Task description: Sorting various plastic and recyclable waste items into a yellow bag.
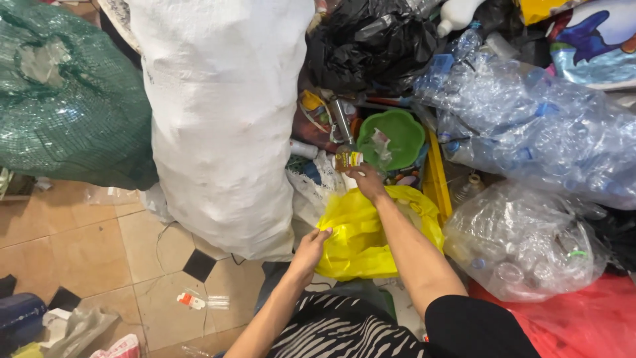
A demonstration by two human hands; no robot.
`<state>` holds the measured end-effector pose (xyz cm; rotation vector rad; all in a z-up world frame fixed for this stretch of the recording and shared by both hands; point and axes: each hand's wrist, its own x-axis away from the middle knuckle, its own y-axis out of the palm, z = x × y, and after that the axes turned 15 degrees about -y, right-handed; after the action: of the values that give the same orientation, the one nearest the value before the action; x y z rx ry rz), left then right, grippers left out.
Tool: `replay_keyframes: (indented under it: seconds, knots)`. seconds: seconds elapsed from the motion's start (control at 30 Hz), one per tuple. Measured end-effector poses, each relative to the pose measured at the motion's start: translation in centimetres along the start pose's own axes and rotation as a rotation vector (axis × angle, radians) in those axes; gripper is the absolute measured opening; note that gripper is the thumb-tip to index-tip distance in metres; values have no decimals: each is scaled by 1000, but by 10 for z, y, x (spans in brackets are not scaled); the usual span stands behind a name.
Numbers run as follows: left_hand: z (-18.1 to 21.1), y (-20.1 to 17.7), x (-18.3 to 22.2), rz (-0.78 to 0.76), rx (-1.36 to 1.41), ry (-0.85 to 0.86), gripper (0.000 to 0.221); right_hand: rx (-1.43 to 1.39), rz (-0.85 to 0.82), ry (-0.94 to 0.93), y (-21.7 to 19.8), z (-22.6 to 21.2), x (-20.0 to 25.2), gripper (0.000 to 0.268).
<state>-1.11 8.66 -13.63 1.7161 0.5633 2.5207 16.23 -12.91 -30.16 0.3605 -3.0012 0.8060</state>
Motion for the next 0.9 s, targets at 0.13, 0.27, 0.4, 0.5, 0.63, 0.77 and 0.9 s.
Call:
replay_keyframes:
  seconds: [0.13,0.27,0.4,0.5,0.63,0.77,0.9]
  knots:
    - [-1,-3,-4,35,-15,3,55,-105,14,118,3,-10,-1,48]
    - [-1,-2,-12,64,-3,10,59,-368,59,340,-12,-35,14,53]
    - [4,5,-15,109,8,-13,63,-608,145,396,-35,-38,31,44]
    - [-1,7,-30,93,11,4,66,-779,219,366,-59,-53,53,36]
    - [12,15,-27,43,-13,14,70,-857,267,240,-84,-68,88,29]
    - [30,30,-18,-3,-24,-21,77,-927,247,121,-97,-95,115,21]
    - [34,42,-24,-50,-72,-28,81,-862,238,97,-94,-132,131,16]
